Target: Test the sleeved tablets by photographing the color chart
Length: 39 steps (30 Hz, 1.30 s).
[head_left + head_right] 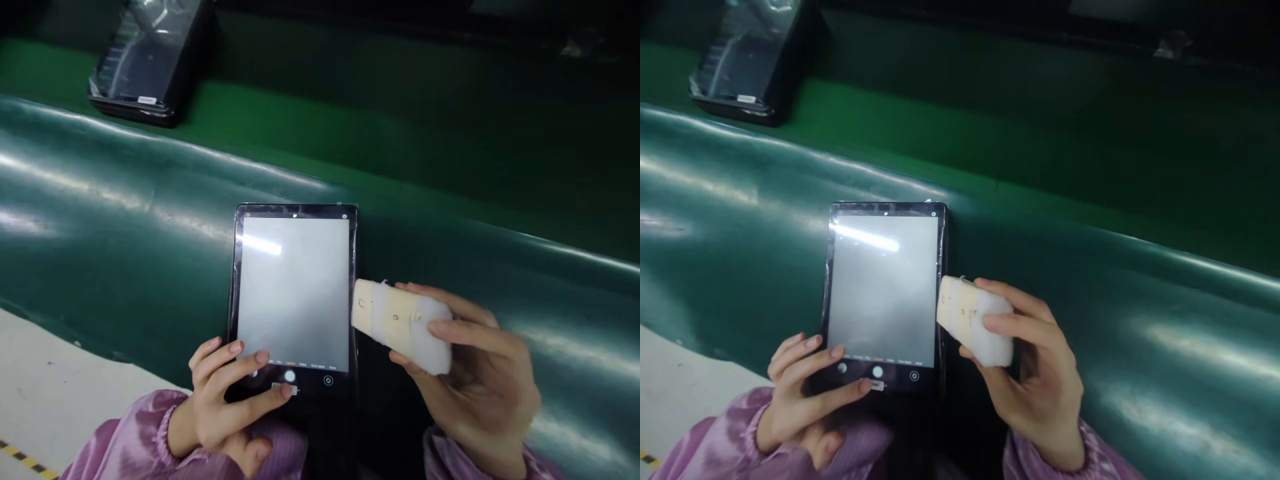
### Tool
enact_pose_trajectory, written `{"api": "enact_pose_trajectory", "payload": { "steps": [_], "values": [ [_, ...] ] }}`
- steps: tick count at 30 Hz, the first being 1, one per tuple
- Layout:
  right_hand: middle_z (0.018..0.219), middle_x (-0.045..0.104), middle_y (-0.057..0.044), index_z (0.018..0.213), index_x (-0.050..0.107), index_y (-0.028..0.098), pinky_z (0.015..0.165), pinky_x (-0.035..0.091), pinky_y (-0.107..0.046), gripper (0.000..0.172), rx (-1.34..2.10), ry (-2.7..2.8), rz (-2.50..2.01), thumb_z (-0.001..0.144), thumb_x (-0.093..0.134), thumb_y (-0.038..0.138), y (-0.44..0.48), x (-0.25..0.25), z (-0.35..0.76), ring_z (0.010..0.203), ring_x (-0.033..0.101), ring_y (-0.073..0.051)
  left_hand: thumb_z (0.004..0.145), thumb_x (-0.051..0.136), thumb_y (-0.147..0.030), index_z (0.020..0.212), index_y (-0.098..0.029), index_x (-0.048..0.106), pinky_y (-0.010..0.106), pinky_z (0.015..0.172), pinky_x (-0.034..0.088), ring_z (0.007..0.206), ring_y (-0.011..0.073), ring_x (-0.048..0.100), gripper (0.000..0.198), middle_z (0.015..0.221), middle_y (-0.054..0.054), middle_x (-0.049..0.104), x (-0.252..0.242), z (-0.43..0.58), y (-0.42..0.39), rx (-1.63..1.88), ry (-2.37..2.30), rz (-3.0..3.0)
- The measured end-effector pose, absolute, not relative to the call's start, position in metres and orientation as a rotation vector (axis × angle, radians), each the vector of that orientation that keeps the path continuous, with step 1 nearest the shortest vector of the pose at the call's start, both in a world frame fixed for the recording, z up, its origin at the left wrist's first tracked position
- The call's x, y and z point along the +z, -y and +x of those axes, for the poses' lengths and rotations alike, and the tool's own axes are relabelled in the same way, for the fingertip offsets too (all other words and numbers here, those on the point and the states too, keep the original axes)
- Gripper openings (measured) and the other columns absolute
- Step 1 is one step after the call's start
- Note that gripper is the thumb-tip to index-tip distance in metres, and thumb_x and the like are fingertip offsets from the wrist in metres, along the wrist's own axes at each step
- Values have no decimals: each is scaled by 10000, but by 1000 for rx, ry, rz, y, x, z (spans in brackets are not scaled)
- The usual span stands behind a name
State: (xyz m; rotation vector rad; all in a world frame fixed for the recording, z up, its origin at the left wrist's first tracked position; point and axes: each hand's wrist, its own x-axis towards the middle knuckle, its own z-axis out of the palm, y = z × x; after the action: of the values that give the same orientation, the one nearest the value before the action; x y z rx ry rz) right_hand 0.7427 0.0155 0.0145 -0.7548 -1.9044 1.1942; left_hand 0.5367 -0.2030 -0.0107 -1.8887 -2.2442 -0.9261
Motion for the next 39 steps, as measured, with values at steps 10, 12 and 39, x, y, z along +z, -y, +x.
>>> {"api": "enact_pose_trajectory", "payload": {
  "steps": [10,12,39],
  "values": [
    [1380,641,-55,1170,617,306,906,618,-382,403,1162,1903,-816,857,798,129,-8,14,739,1283,630,-272,970,471,-495,888,-360,818,450,1107,343,1200,291,505,381,1154,73,648,-8,523,190,-1071,1861,-2080],
    [1390,636,-49,1185,610,303,924,609,-365,379,1154,1915,-819,882,785,156,-6,17,738,1278,630,-251,977,475,-470,863,-357,818,443,1107,343,1197,286,506,378,1157,70,651,-7,522,190,-1075,1812,-2106],
    [1317,696,-115,1265,708,227,1090,549,-532,445,1459,1622,-1023,820,721,242,-47,11,711,1172,691,-279,995,495,-469,976,-374,811,471,1029,396,1209,288,561,330,1225,55,712,-20,501,198,-992,1618,-2165]
  ]
}}
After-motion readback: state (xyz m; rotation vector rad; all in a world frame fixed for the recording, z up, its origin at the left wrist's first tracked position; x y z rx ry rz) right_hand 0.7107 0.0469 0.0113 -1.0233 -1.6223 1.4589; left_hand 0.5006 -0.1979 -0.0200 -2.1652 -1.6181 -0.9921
